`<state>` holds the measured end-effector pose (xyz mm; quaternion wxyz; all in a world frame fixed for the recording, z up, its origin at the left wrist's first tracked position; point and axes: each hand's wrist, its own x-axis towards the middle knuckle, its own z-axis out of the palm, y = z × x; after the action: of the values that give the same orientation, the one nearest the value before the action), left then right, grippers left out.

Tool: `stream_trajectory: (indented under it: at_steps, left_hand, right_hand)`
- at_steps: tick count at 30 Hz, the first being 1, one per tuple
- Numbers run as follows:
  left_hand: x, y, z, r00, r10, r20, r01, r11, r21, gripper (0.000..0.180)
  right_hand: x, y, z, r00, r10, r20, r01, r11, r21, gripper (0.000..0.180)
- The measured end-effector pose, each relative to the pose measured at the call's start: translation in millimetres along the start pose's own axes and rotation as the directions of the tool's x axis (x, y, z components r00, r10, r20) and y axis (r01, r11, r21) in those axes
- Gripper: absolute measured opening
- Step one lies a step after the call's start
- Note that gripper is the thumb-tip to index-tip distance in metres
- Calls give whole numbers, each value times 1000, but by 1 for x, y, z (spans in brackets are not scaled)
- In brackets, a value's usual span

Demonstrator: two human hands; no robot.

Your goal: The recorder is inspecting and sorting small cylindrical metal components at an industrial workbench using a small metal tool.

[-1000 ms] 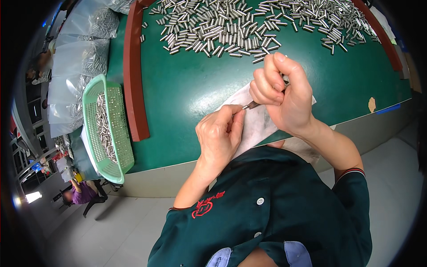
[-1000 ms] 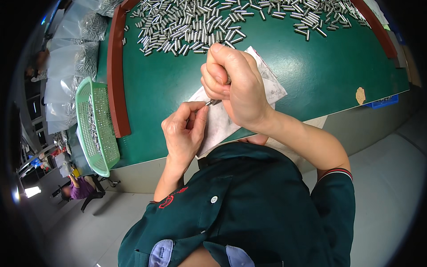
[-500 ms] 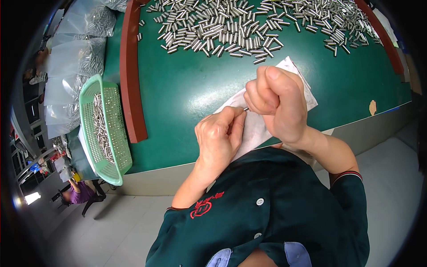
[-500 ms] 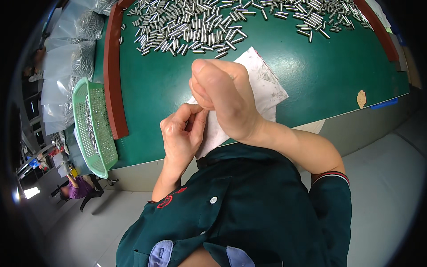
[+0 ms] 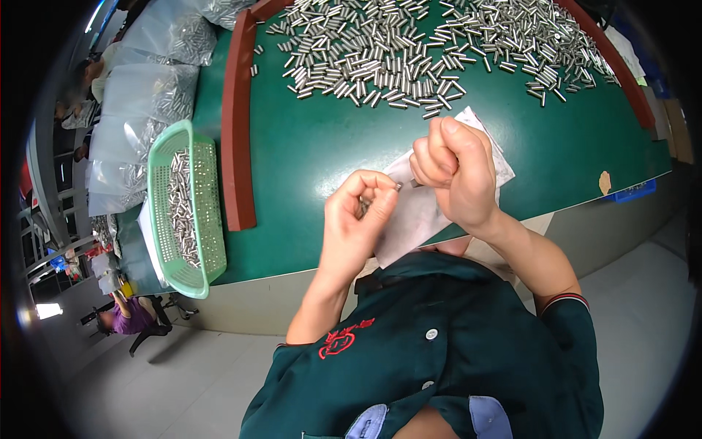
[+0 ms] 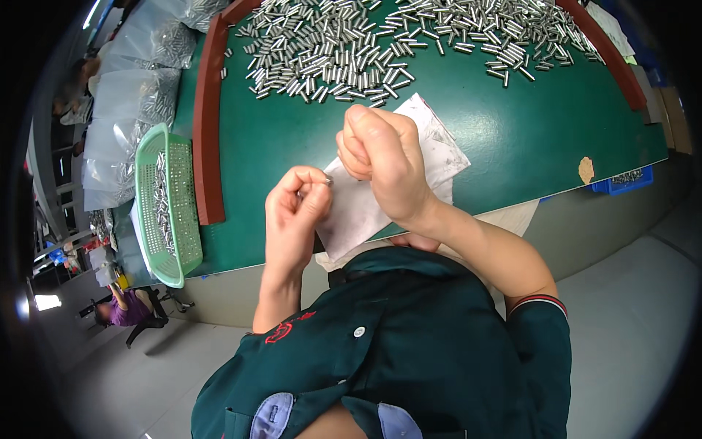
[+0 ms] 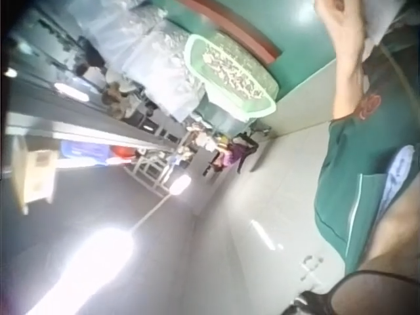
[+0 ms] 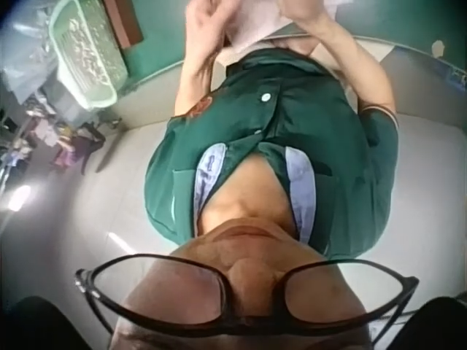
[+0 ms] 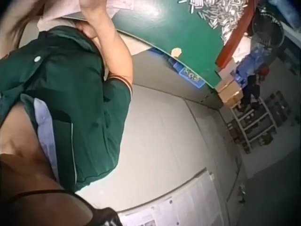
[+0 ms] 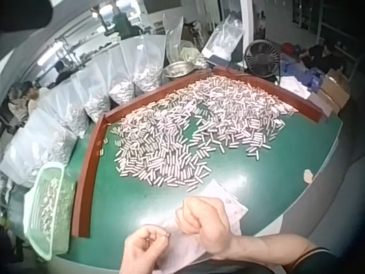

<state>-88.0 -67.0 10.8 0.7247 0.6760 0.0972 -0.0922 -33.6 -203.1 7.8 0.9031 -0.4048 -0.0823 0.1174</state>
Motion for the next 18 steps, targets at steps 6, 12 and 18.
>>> stream_trajectory:
  at_steps: [6,12,18]
  left_hand:
    - [10,-4,-17,924,-143,354,339,733,-589,18]
    - [4,3,-25,962,-119,246,250,749,-614,30]
    - [-9,21,-65,981,54,185,97,690,-717,27]
  right_hand:
    - [-2,1,-3,1000,-28,7,28,996,86,37]
    - [-9,8,-1,993,-107,-39,108,994,24,37]
    - [-18,16,4,965,-259,-36,257,964,-62,33]
